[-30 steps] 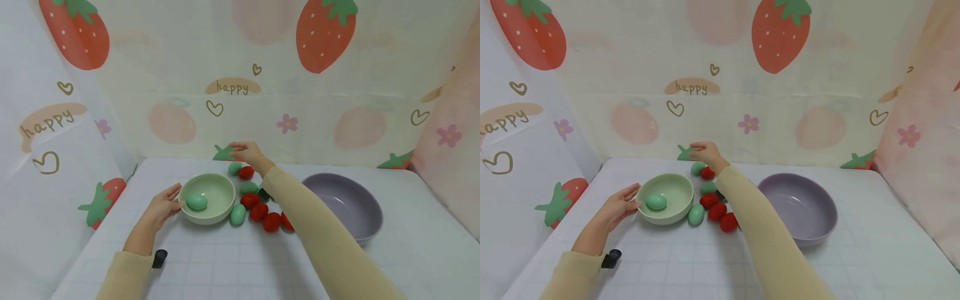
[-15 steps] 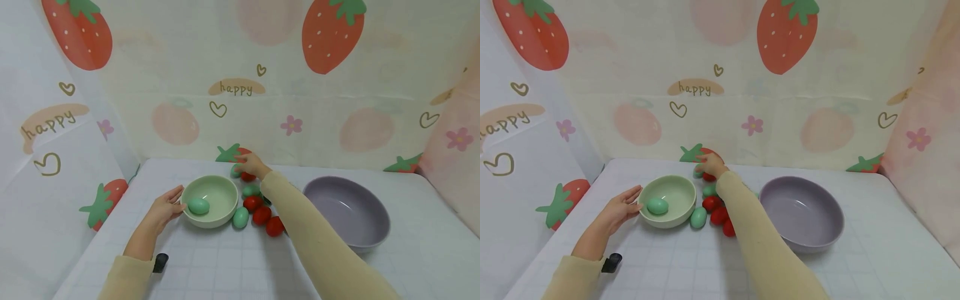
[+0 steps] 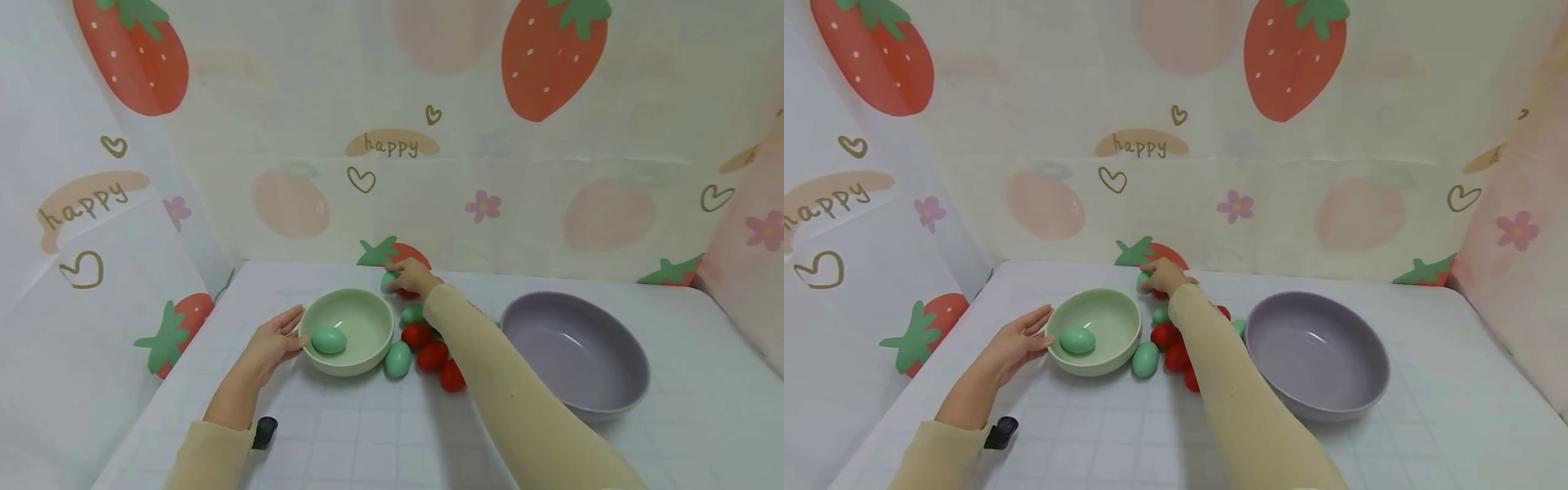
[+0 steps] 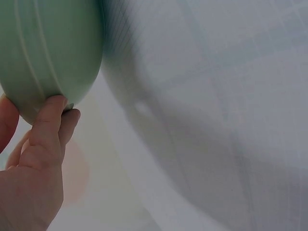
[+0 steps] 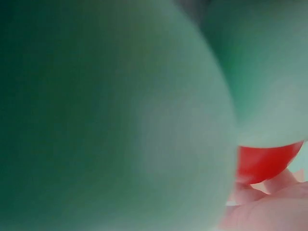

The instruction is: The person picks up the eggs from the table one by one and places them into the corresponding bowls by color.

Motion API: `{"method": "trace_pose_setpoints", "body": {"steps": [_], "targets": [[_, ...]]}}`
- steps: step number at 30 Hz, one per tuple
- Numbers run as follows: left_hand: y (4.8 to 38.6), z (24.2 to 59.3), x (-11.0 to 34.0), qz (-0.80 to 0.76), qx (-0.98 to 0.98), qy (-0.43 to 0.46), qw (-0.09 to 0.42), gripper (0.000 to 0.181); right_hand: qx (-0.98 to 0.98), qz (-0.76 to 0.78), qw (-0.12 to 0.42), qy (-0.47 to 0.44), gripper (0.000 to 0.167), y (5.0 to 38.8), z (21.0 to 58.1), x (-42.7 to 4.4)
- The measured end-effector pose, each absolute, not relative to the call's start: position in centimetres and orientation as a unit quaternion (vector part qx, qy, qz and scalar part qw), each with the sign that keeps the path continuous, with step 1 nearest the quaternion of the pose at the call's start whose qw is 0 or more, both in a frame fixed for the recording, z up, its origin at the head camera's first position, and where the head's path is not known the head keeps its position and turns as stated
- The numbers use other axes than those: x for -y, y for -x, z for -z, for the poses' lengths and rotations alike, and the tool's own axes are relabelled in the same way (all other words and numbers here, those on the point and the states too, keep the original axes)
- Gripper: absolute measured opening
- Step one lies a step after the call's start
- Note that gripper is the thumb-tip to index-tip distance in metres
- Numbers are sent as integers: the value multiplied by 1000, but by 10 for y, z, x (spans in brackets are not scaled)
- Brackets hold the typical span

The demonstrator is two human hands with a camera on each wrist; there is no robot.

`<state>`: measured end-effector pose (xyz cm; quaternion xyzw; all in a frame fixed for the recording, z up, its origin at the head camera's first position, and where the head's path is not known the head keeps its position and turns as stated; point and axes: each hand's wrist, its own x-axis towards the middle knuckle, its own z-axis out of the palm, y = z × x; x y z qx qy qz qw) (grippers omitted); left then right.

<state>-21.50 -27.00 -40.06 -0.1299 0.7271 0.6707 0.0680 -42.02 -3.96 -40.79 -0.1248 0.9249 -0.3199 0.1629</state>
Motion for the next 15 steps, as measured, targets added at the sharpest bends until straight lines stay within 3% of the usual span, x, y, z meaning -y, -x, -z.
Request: {"method": "trace_pose_setpoints", "body": {"steps": [15], "targets": [[216, 402, 271, -673, -726, 124, 66, 70, -937, 305, 122, 115, 38, 413, 405, 39]]}}
